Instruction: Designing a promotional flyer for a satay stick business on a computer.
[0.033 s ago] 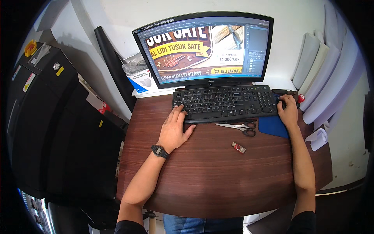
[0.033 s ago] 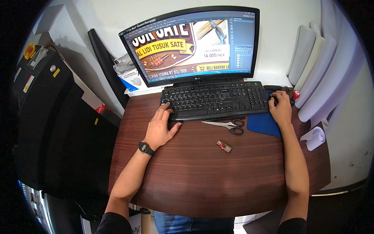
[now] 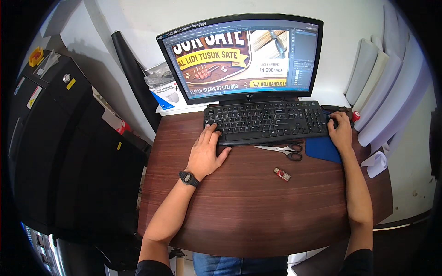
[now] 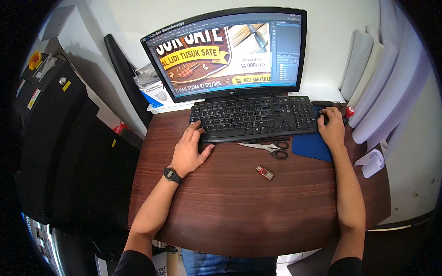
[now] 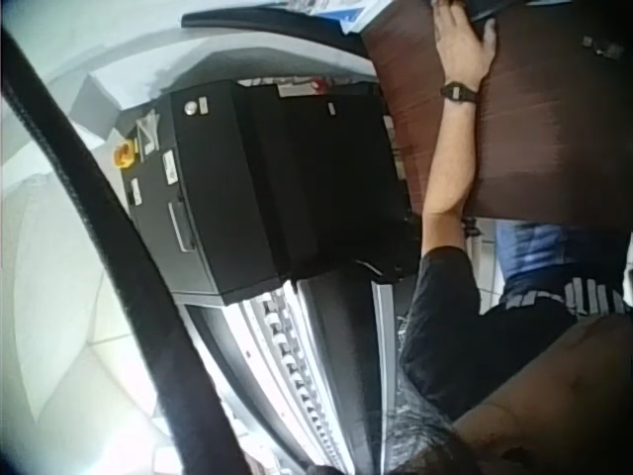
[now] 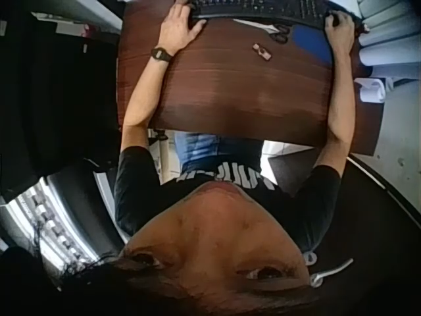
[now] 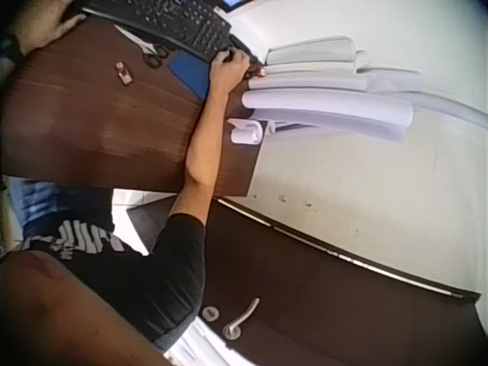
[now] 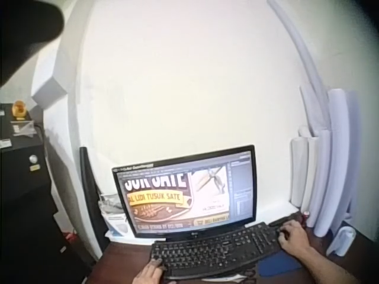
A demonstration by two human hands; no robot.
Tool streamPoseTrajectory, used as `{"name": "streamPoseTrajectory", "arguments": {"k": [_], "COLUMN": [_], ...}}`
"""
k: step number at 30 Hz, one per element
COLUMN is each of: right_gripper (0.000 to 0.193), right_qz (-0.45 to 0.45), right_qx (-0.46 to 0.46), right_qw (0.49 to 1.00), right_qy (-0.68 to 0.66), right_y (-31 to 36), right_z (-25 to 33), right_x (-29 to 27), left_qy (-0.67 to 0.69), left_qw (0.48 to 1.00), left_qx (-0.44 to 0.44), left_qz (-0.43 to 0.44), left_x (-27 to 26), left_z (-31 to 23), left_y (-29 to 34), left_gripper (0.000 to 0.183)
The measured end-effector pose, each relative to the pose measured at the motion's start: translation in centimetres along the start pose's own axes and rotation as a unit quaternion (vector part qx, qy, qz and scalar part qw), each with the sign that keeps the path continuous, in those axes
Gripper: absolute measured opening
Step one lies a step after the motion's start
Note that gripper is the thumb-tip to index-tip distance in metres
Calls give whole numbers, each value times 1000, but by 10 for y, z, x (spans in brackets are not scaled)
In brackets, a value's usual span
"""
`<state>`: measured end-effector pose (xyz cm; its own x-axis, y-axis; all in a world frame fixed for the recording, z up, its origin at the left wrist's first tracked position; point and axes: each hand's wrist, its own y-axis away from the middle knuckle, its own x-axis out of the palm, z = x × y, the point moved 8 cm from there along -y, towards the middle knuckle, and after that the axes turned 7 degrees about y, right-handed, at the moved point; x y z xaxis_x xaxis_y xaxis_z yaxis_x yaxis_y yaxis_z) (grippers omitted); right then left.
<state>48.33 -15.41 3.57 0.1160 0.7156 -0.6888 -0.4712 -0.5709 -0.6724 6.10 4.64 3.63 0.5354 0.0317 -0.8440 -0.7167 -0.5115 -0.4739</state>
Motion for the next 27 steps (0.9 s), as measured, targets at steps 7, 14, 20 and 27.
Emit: {"name": "streamPoseTrajectory", "arguments": {"k": [7, 14, 20, 27], "right_gripper": [21, 23, 23, 22], "right_qz": [1, 0, 0, -4], "right_qx": [0, -8, -5, -11], "right_qw": [1000, 1000, 1000, 1000], "right_qy": [4, 1, 4, 7], "right_y": [1, 0, 0, 0], "right_z": [1, 1, 3, 3], "right_x": [-1, -1, -2, -2], "left_qy": [-5, -7, -13, -10], "left_qw": [1000, 1000, 1000, 1000], "left_qx": [3, -4, -3, -2], "left_qz": [-2, 4, 4, 2], "left_x": [0, 0, 0, 0], "left_z": [-2, -1, -1, -1], "left_y": [-1, 0, 0, 0], "left_gripper": [55, 56, 56, 56]}}
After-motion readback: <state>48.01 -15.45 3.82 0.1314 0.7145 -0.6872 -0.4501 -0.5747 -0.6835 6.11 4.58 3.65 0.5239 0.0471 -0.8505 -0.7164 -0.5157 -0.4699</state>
